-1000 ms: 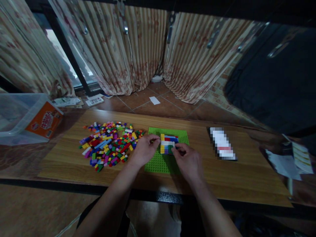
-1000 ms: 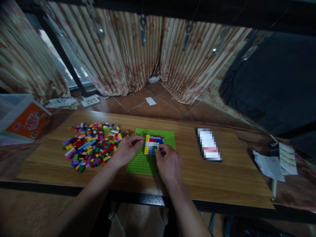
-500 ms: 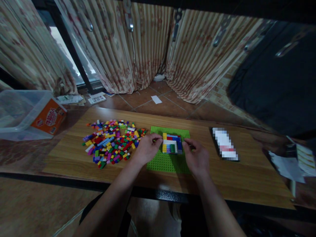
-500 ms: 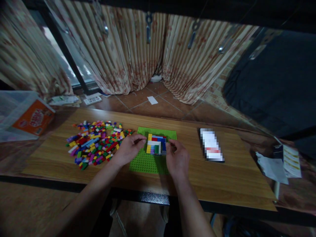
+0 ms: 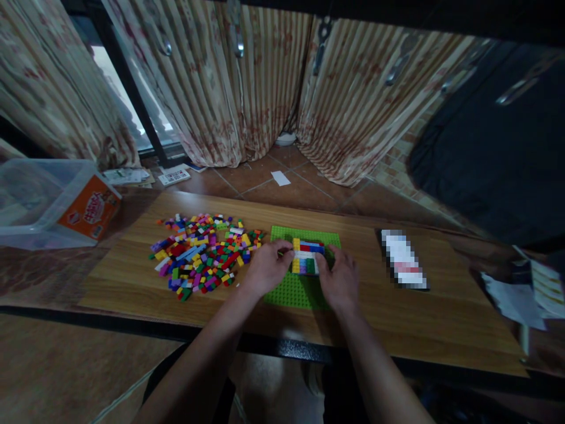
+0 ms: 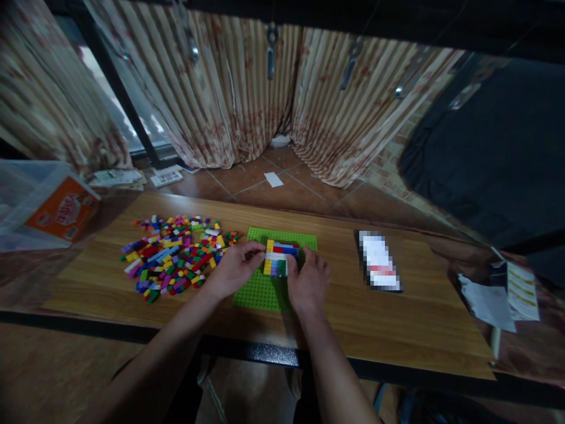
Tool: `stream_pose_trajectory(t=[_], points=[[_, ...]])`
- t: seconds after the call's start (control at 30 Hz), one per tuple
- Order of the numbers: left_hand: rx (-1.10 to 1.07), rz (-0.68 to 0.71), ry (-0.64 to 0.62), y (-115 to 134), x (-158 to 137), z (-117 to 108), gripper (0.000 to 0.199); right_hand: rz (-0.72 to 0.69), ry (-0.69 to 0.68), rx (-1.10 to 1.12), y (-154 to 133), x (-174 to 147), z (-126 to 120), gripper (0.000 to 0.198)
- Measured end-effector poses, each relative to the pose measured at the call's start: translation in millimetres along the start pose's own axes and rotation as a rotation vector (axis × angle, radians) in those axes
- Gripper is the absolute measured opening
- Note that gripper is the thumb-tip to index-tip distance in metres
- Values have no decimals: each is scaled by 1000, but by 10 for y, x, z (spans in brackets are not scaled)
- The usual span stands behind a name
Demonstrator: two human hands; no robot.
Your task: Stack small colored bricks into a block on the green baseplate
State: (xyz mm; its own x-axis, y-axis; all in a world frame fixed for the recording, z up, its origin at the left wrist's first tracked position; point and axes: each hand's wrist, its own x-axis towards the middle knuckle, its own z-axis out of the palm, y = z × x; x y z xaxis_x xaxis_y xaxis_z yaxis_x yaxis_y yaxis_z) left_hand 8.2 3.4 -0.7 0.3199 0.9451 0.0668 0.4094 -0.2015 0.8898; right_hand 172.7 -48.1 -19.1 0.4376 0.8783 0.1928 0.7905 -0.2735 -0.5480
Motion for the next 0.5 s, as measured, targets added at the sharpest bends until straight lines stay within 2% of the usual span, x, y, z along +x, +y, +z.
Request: stream_pose_trajectory(t=[0.3, 0.5], points=[[12, -17, -3, 27, -25, 33, 21, 70, -24, -5, -76, -37, 9, 54], [41, -30, 7, 44, -38, 52, 18, 56, -3, -8, -79, -75, 36, 55]])
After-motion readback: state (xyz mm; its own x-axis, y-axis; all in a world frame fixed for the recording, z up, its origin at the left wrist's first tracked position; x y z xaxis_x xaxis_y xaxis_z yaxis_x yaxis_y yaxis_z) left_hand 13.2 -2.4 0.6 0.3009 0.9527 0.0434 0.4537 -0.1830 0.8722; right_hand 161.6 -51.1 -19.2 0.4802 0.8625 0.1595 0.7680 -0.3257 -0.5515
